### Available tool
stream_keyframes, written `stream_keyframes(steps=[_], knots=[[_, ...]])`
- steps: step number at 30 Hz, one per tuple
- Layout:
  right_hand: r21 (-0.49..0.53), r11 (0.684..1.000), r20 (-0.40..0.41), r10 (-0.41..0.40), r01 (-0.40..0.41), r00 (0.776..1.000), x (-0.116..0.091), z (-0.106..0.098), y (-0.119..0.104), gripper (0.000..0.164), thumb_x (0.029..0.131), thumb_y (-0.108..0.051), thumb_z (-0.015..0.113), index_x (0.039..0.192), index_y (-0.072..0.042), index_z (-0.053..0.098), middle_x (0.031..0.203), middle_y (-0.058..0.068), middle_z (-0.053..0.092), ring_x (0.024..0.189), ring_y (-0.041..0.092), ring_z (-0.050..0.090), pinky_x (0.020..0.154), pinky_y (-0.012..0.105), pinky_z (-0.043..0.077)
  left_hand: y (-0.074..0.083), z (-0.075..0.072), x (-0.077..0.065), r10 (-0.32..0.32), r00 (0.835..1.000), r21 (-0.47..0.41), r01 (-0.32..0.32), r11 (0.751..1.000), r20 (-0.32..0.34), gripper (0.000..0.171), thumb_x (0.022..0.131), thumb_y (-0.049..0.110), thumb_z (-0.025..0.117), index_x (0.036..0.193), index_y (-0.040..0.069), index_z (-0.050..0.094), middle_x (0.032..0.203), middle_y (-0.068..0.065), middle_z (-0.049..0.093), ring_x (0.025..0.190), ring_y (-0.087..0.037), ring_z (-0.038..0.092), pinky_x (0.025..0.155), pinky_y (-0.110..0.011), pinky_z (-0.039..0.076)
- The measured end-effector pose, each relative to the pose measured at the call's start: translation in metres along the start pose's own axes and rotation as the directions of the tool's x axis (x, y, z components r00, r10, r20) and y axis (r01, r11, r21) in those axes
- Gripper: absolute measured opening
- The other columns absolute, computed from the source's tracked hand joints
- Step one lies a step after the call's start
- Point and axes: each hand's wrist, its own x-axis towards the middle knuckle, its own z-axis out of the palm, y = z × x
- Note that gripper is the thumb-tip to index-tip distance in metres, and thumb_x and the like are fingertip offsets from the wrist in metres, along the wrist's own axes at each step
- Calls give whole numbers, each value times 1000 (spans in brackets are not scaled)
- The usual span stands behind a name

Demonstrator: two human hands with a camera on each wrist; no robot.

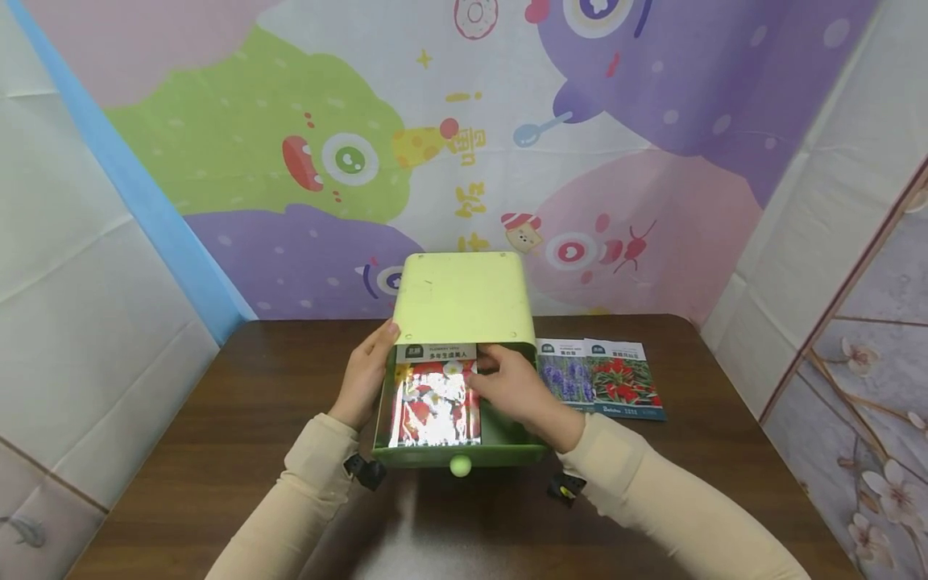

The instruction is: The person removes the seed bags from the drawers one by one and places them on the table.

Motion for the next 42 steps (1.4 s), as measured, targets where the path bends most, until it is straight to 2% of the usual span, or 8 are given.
stream_keyframes(steps=[5, 13, 16, 19, 23, 29, 36, 42], knots=[[21, 999, 12, 42, -42, 999, 2, -3, 0, 59, 99, -5, 52, 150, 10, 26, 126, 30, 57, 109, 35, 65, 89, 37, 58, 1, -1, -1, 24, 1000, 31, -24, 999, -2, 66, 98, 53, 52, 151, 14, 40, 156, -8, 39, 147, -26, 31, 120, -47, 28], [75, 993, 52, 88, -92, 995, 3, -4, 1, 56, 97, -1, 51, 146, 15, 30, 116, 26, 64, 93, 24, 69, 81, 34, 60, 0, 0, -1, -5, 1000, 16, 5, 1000, 1, 69, 95, 58, 53, 150, 18, 41, 152, -6, 43, 142, -24, 38, 116, -47, 34], [76, 991, 88, 104, -111, 991, 3, -4, 1, 53, 97, -1, 53, 144, 15, 33, 97, 17, 66, 85, 16, 67, 77, 33, 61, 0, 0, -1, -10, 1000, 11, 10, 1000, 7, 70, 95, 59, 53, 150, 18, 41, 153, -6, 43, 142, -24, 38, 116, -47, 35], [67, 991, 132, 106, -116, 986, 3, -2, 1, 42, 97, -1, 53, 133, 13, 39, 82, 7, 63, 75, 13, 64, 71, 32, 60, 0, -1, -1, -12, 1000, 14, 12, 1000, 6, 70, 95, 59, 53, 150, 19, 41, 153, -5, 43, 142, -24, 38, 116, -47, 35], [60, 991, 167, 112, -123, 980, 4, 1, 3, 21, 96, 0, 50, 115, 6, 41, 69, 2, 53, 64, 14, 56, 64, 29, 57, 1, -1, -1, -15, 1000, 9, 15, 1000, 3, 71, 94, 60, 54, 150, 19, 41, 151, -6, 45, 140, -24, 41, 115, -47, 36], [71, 989, 168, 119, -133, 978, 5, 3, 5, 12, 98, 2, 44, 108, 2, 38, 62, 0, 38, 58, 14, 44, 58, 26, 55, -1, -1, 1, -3, 1000, 7, 3, 1000, 1, 69, 95, 57, 54, 150, 17, 42, 152, -7, 45, 142, -24, 38, 117, -47, 34], [89, 988, 110, 114, -124, 987, 4, -2, 2, 22, 98, 0, 47, 119, 7, 44, 74, 4, 59, 57, 12, 54, 58, 28, 57, 0, -1, 0, -3, 1000, 7, 3, 1000, -5, 67, 96, 55, 54, 149, 17, 43, 154, -4, 41, 145, -23, 33, 120, -47, 28], [139, 982, 93, 114, -126, 989, 1, -6, 0, 27, 98, 0, 48, 122, 10, 44, 74, 1, 56, 61, 9, 53, 57, 23, 56, 1, 0, -1, 7, 1000, 7, -7, 1000, -11, 66, 97, 53, 54, 149, 14, 43, 155, -7, 41, 146, -26, 32, 120, -48, 27]])
